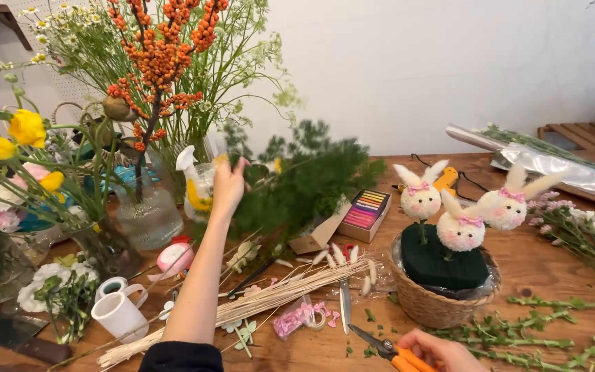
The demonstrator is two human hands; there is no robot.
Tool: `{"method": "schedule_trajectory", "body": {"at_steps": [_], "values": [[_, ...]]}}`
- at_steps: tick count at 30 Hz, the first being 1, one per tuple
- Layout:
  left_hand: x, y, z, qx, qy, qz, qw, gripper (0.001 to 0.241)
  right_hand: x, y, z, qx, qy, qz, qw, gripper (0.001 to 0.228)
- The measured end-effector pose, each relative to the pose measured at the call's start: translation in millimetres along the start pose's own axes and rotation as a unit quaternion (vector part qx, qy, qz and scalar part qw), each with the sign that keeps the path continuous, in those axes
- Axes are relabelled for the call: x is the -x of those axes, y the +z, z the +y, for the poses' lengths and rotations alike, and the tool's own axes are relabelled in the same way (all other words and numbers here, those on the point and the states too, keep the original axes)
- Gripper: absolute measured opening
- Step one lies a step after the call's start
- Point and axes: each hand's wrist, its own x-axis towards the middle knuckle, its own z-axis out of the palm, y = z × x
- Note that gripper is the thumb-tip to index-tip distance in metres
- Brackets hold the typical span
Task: The person arranges a floral display by inserting stems with decorative bunny heads into a foam block inside a basket. They then trim and add green foliage around the arrangement using shears.
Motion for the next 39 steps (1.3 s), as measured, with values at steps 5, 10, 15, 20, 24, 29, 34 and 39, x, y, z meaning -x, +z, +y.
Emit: {"method": "schedule_trajectory", "body": {"at_steps": [5,10,15,20,24,29,34,39], "values": [[20.6,9.8,-6.4,-0.209,-0.011,-0.145,0.967,0.033,-10.7,6.9,25.6,-0.105,-0.029,-0.008,0.994,0.028],[22.8,18.2,-18.0,-0.268,-0.019,-0.223,0.937,0.054,-8.2,11.7,29.3,-0.093,-0.051,0.005,0.994,0.028],[51.8,-4.4,54.6,-0.158,-0.055,-0.132,0.977,0.026,5.6,10.1,25.0,-0.197,-0.028,0.026,0.98,0.034],[32.9,-17.3,50.1,-0.206,-0.001,-0.097,0.974,0.044,11.6,17.7,16.9,-0.274,-0.163,0.055,0.946,0.042],[80.1,-13.0,53.5,-0.175,-0.036,-0.125,0.976,0.058,39.6,34.2,-32.4,-0.387,-0.105,0.095,0.911,0.049],[110.0,9.0,-17.4,-0.152,-0.007,-0.17,0.974,0.035,53.0,60.8,-68.7,-0.441,-0.239,0.034,0.865,0.036],[135.2,26.3,-40.9,-0.132,-0.017,-0.175,0.976,0.044,20.9,74.4,-72.8,-0.457,-0.232,-0.015,0.858,0.033],[145.9,31.0,-62.2,-0.135,0.048,-0.168,0.975,0.049,15.0,76.2,-83.4,-0.429,-0.138,0.065,0.89,0.044]]}}
